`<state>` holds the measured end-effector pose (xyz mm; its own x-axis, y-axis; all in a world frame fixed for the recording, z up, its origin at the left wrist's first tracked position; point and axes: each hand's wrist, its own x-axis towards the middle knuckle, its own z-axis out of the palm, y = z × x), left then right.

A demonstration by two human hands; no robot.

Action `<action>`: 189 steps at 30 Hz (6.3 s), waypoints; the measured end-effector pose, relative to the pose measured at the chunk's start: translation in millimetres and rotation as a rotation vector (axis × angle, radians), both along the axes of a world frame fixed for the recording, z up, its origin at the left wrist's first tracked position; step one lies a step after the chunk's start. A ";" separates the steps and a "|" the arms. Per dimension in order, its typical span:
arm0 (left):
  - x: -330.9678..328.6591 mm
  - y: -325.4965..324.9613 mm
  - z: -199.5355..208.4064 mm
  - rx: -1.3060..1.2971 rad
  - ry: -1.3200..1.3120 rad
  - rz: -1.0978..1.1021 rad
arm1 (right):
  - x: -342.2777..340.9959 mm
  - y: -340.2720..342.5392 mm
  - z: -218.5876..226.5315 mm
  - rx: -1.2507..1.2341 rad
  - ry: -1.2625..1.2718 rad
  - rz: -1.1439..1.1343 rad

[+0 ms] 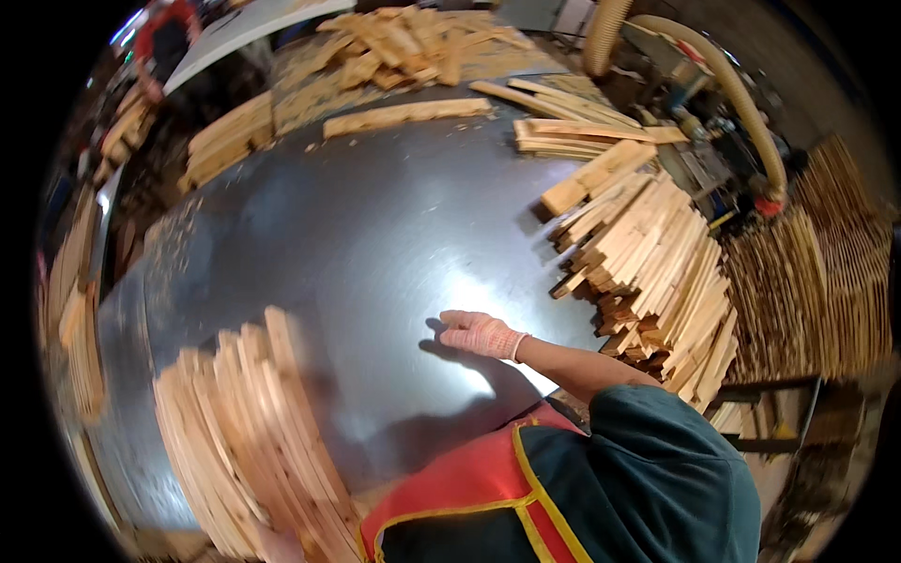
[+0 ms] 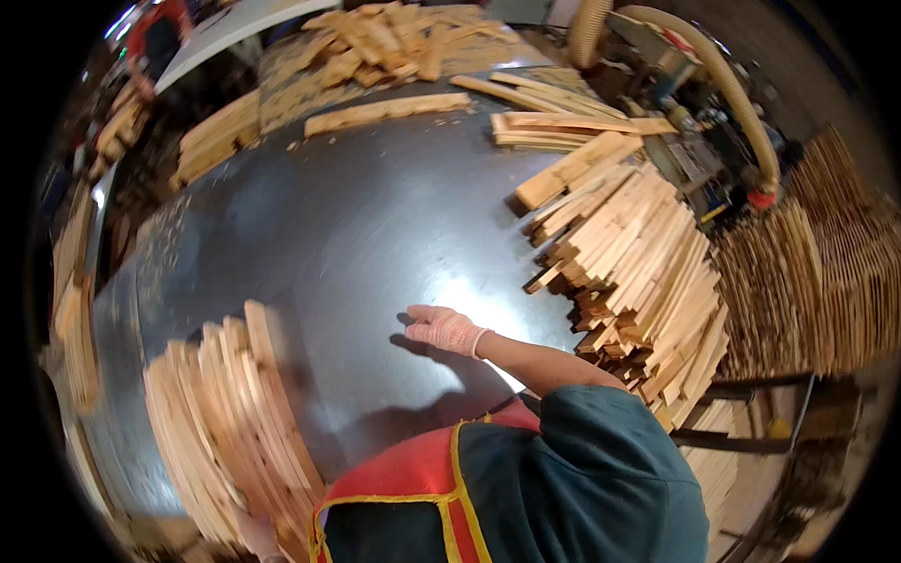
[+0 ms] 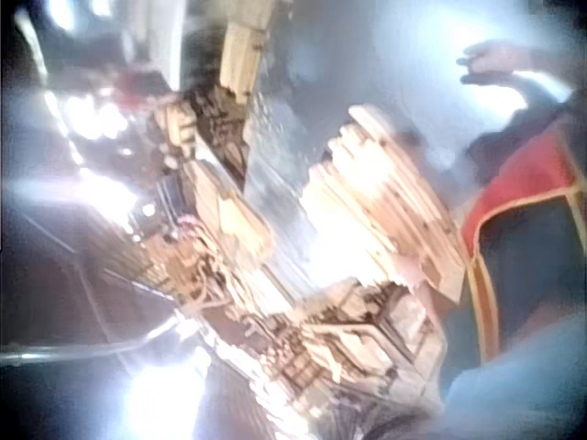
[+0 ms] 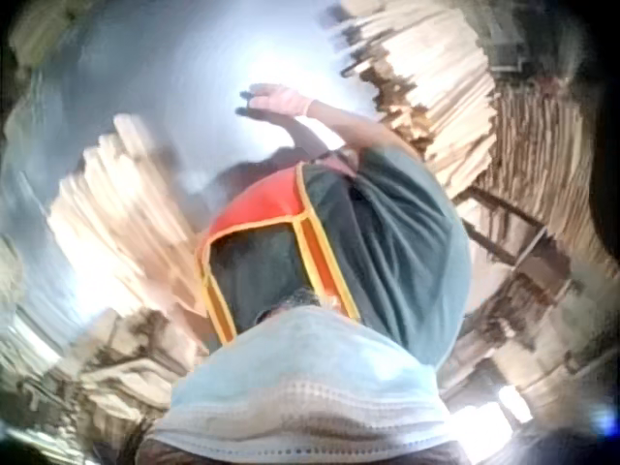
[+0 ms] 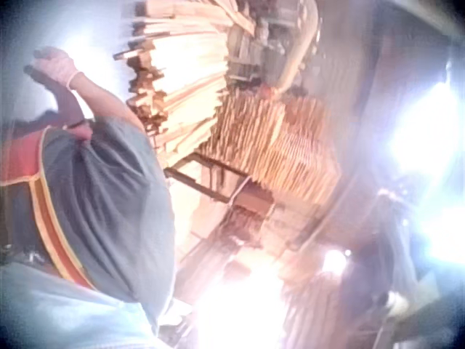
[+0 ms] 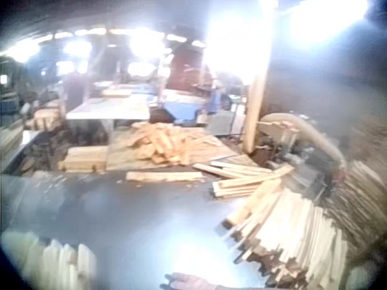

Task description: The person sorts and stacks thin wooden planks on a metal workbench in a workshop. They pick up individual planks from a pile, inspect them, and place them into a neat stack, occasionally adjusting the alignment of the stack.

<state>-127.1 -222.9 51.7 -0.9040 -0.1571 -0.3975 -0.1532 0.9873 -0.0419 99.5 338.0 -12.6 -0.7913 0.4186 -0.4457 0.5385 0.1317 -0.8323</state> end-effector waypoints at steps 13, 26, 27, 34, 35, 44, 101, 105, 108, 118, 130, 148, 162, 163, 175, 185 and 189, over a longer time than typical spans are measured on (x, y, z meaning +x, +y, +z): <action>71.7 259.8 -11.0 0.311 0.055 -0.866 | 77.1 341.3 68.4 1.129 -0.869 0.512; 128.1 536.3 -47.1 0.427 0.073 -1.242 | -10.6 281.7 41.5 0.841 0.407 0.574; 120.6 529.5 -69.5 0.389 0.116 -1.230 | -3.2 307.3 53.8 0.878 0.433 0.428; 90.6 469.3 -64.8 0.624 -0.388 -0.713 | 61.2 390.2 58.6 0.344 0.143 -0.212; 92.7 467.5 -54.6 0.905 -0.609 -0.402 | 66.7 375.5 55.6 0.240 0.194 -0.258; 92.5 424.0 -46.1 1.666 -1.264 0.239 | 39.7 61.0 15.2 -0.759 0.148 -0.156; 45.7 581.9 -34.3 1.296 -0.604 -0.139 | 91.0 146.6 89.3 -0.662 0.179 0.002; 117.6 586.0 -24.6 1.614 -0.811 -0.205 | 84.4 123.3 61.4 -0.770 0.348 -0.310; 144.8 598.0 -57.8 1.481 -0.839 -0.369 | 105.3 116.6 70.9 -0.704 0.362 -0.285; 230.5 812.7 -10.4 0.901 -0.601 -1.359 | 173.2 84.4 116.2 -0.267 0.148 0.040; 163.8 919.6 -21.4 0.566 0.236 -1.507 | 217.9 151.7 103.9 -0.065 0.046 0.003; 136.0 605.6 16.6 0.949 -1.102 -0.994 | 135.1 154.0 55.5 -0.913 0.671 -0.727; 109.9 613.1 -18.0 1.167 -1.078 -0.565 | 138.7 220.0 101.8 0.941 0.187 0.069; 113.6 621.1 -13.3 1.171 -1.073 -0.566 | 135.3 259.8 92.3 0.896 0.083 0.070; 156.8 736.4 -0.6 0.950 -0.950 -1.185 | 229.3 349.0 118.3 0.812 -0.093 0.244; 166.1 789.1 -8.5 0.752 -0.230 -1.525 | 205.7 413.8 59.7 0.986 -0.346 0.318; 9.9 688.3 -86.9 0.605 0.543 -1.126 | 206.5 409.9 51.4 1.042 -0.270 0.264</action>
<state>-117.2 465.5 -35.2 -0.4896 0.8201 0.2962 0.8692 0.4323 0.2400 306.0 747.9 38.7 -0.8408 0.5217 -0.1444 0.5374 0.8366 -0.1066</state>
